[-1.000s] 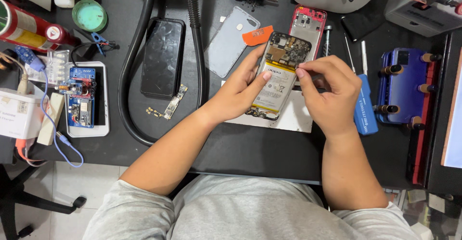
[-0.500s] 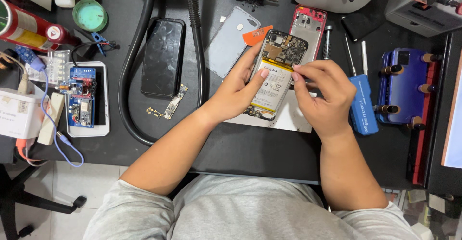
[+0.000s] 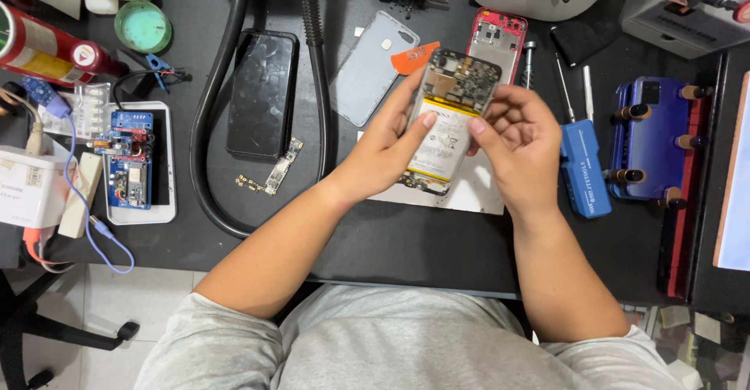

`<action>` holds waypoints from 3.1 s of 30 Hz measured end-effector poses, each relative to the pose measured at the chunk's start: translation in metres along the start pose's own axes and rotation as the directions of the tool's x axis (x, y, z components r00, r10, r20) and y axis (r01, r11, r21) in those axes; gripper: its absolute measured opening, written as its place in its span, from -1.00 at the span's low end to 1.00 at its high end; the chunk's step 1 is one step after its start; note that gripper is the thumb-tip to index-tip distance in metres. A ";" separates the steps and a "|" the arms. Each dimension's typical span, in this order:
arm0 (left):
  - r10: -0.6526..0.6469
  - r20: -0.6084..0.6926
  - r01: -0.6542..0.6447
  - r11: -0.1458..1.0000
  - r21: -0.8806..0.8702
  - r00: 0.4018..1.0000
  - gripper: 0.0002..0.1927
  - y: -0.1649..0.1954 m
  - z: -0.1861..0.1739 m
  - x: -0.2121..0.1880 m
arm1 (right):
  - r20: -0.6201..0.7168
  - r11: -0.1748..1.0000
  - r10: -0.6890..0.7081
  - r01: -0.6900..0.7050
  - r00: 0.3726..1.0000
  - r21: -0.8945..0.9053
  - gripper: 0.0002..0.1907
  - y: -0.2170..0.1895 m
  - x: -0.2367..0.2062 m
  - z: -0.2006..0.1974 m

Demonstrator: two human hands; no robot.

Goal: The person applies adhesive to the edges of a smartphone frame, then assembles the device by placing the motherboard and battery into the frame. They connect internal components and prepare the phone for final closure.

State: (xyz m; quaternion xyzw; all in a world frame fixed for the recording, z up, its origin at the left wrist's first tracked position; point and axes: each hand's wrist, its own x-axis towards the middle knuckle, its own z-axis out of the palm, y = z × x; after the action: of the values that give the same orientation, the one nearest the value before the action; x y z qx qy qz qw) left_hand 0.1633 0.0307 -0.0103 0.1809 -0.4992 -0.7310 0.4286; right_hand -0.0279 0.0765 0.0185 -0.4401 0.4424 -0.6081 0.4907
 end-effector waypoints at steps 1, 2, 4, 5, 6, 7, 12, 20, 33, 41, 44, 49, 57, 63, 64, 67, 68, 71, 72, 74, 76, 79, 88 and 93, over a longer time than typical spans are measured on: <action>-0.007 0.010 0.007 1.000 -0.006 1.000 -0.38 0.000 0.000 0.000 | 0.006 1.000 0.024 -0.024 1.000 0.012 -0.72 0.004 0.001 -0.001; -0.015 0.021 0.015 1.000 -0.014 1.000 -0.37 -0.001 0.002 0.000 | 0.003 0.999 0.035 -0.035 0.999 0.007 -0.75 0.008 0.000 -0.003; -0.022 0.031 0.022 1.000 -0.013 0.999 -0.37 -0.002 0.003 0.000 | -0.007 0.998 0.057 -0.057 0.998 -0.006 -0.81 0.013 0.000 -0.008; -0.021 0.027 0.021 1.000 -0.003 0.999 -0.37 -0.001 0.003 0.000 | -0.010 0.994 0.093 -0.092 0.996 0.051 -0.81 0.014 0.000 -0.011; -0.019 0.022 0.019 1.000 0.007 1.000 -0.37 -0.002 0.003 0.000 | -0.010 0.986 0.129 -0.128 0.992 0.108 -0.81 0.015 0.000 -0.013; -0.018 0.025 0.018 1.000 0.007 1.000 -0.37 -0.001 0.002 0.000 | -0.008 0.973 0.166 -0.162 0.986 0.165 -0.81 0.016 0.001 -0.015; -0.013 0.047 0.012 0.999 0.033 0.999 -0.38 -0.001 0.002 0.000 | -0.004 0.955 0.248 -0.244 0.969 0.166 -0.83 0.015 0.004 -0.022; 0.014 0.084 -0.024 0.992 0.124 0.996 -0.39 0.000 0.001 -0.001 | 0.068 0.950 0.254 -0.262 0.965 0.169 -0.81 0.009 0.008 -0.027; 0.017 0.113 -0.038 0.981 0.188 0.993 -0.37 0.004 0.003 0.000 | 0.061 0.980 0.189 -0.193 0.980 0.057 -0.83 0.005 0.007 -0.031; -0.009 0.121 -0.007 0.991 0.130 0.993 -0.38 0.003 0.003 -0.002 | 0.067 0.974 0.194 -0.200 0.979 0.109 -0.85 0.009 0.008 -0.035; -0.020 0.097 0.019 1.000 0.016 0.995 -0.39 0.000 0.004 0.000 | 0.077 0.996 0.083 -0.085 0.994 0.028 -0.86 0.010 0.005 -0.033; -0.033 0.075 0.036 0.998 -0.047 0.997 -0.38 -0.001 0.002 -0.002 | 0.089 0.999 0.016 -0.014 0.996 -0.030 -0.75 0.006 0.004 -0.024; -0.034 0.086 0.033 0.999 0.019 0.996 -0.40 -0.002 0.003 -0.002 | 0.063 0.995 0.067 -0.072 0.996 0.074 -0.85 0.000 0.003 -0.014; -0.024 0.093 0.021 0.999 0.029 0.995 -0.41 -0.006 0.002 -0.003 | 0.048 0.999 0.022 -0.024 0.999 0.038 -0.98 0.013 0.001 -0.020; -0.044 0.084 0.044 0.999 0.005 0.995 -0.42 -0.006 0.001 -0.002 | 0.042 0.998 0.023 -0.025 0.999 0.057 -0.96 0.016 0.000 -0.021; -0.081 0.043 0.085 0.992 -0.092 0.996 -0.47 -0.008 0.000 -0.001 | 0.000 0.998 -0.045 0.045 0.999 -0.043 -0.96 0.023 0.000 -0.018; -0.077 0.018 0.079 0.987 -0.141 0.997 -0.49 -0.010 0.000 0.001 | 0.024 0.998 -0.044 0.045 0.999 -0.048 -0.81 0.023 0.000 -0.017; -0.123 -0.055 0.103 0.955 -0.278 0.991 -0.56 -0.015 -0.004 0.003 | 0.073 0.996 -0.001 0.007 0.997 -0.092 -0.38 0.026 0.000 -0.006; -0.147 -0.078 0.115 0.941 -0.320 0.986 -0.58 -0.016 -0.006 0.003 | 0.072 0.992 0.038 -0.029 0.997 -0.122 -0.32 0.026 -0.001 -0.002; -0.115 -0.114 0.080 0.958 -0.274 0.987 -0.61 -0.019 -0.009 0.004 | 0.094 0.981 0.051 -0.032 0.994 -0.192 -0.22 0.025 -0.002 0.007; -0.110 -0.129 0.087 0.982 -0.169 0.986 -0.62 -0.020 -0.009 0.004 | 0.146 0.963 0.003 0.037 0.989 -0.268 -0.15 0.023 -0.004 0.014; -0.055 -0.131 0.056 0.998 0.004 0.990 -0.55 -0.011 -0.004 0.005 | 0.228 0.770 -0.192 0.291 0.955 -0.568 0.02 0.017 -0.005 0.019; 0.679 0.078 -0.604 0.586 0.541 0.730 -0.26 0.096 0.056 -0.031 | 0.199 0.561 0.022 0.153 0.980 -0.813 -0.03 -0.001 0.002 0.010; 0.668 0.336 -0.711 0.426 0.560 0.664 -0.31 0.159 0.118 -0.042 | 0.106 0.615 0.099 0.023 0.989 -0.788 -0.07 0.004 0.002 0.015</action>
State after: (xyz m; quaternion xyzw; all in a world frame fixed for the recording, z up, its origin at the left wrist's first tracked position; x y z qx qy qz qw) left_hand 0.1763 0.1109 0.1747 0.0745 -0.7620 -0.2742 0.5820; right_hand -0.0128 0.0720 0.0177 -0.6423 0.6381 -0.3099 0.2902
